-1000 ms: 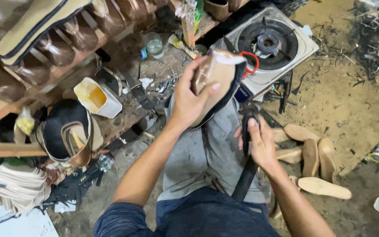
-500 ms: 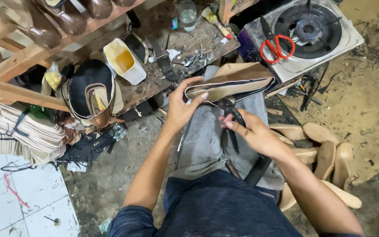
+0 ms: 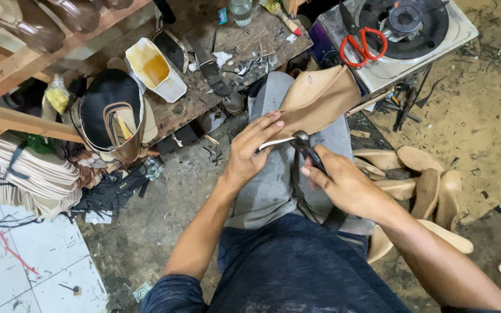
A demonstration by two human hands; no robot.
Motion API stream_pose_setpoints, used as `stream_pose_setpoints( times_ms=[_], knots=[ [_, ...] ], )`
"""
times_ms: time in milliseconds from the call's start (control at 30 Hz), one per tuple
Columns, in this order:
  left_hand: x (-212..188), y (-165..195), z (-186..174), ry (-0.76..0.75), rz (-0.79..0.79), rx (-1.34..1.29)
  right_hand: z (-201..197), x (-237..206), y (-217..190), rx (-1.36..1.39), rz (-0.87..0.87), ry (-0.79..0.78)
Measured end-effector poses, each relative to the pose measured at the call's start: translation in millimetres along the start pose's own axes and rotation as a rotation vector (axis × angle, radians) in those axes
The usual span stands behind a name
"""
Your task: The person assembles a shoe by pressing a sole onto a shoe upper using a hammer and pliers, then trims excess material with scissors. The person repeats the process on a second shoe, using tools to secure and shape the components.
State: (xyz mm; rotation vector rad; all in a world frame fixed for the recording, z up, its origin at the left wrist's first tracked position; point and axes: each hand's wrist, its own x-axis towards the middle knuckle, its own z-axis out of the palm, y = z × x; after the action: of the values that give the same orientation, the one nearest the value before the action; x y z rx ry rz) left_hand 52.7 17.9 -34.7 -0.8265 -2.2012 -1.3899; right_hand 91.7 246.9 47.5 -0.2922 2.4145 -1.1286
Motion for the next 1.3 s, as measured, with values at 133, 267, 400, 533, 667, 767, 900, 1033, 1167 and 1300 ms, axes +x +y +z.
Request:
stream_pose_setpoints(
  times_ms=[133, 267, 400, 533, 667, 767, 900, 1033, 1167, 1300],
  knots=[
    [7.4, -5.1, 0.6, 0.049, -0.141, -0.055, 8.1, 13.6, -5.7, -0.052, 0.0, 0.126],
    [20.2, -20.0, 2.7, 0.159, -0.235, -0.15, 36.8, 49.4, 10.0, -0.03, -0.27, 0.348],
    [24.6, -39.6, 3.8, 0.178, -0.393, -0.151, 60.1, 81.3, 25.2, 0.023, -0.216, 0.419],
    [24.7, -54.7, 8.0, 0.208, -0.397, -0.183, 69.4, 90.3, 20.7, 0.052, -0.221, 0.47],
    [25.3, -53.9, 14.7, 0.206, -0.42, -0.164, 67.1, 84.1, 18.6, -0.166, -0.093, 0.425],
    [30.0, -55.1, 6.8, 0.164, -0.429, -0.198, 64.1, 83.7, 26.9, -0.151, -0.158, 0.426],
    [42.3, -75.0, -18.8, -0.21, -0.476, -0.448, 67.7, 91.2, 34.8, -0.146, -0.212, 0.439],
    [50.6, -89.0, -5.4, -0.203, -0.652, -0.481, 65.7, 94.1, 31.4, -0.143, -0.249, 0.412],
    [45.7, -89.1, -2.6, -0.204, -0.583, -0.341, 42.7, 80.8, 33.6, -0.275, -0.403, 0.329],
    [39.9, -75.5, -8.4, -0.112, -0.378, -0.058, 28.5, 69.5, 36.0, -0.356, -0.3, 0.298]
  ],
)
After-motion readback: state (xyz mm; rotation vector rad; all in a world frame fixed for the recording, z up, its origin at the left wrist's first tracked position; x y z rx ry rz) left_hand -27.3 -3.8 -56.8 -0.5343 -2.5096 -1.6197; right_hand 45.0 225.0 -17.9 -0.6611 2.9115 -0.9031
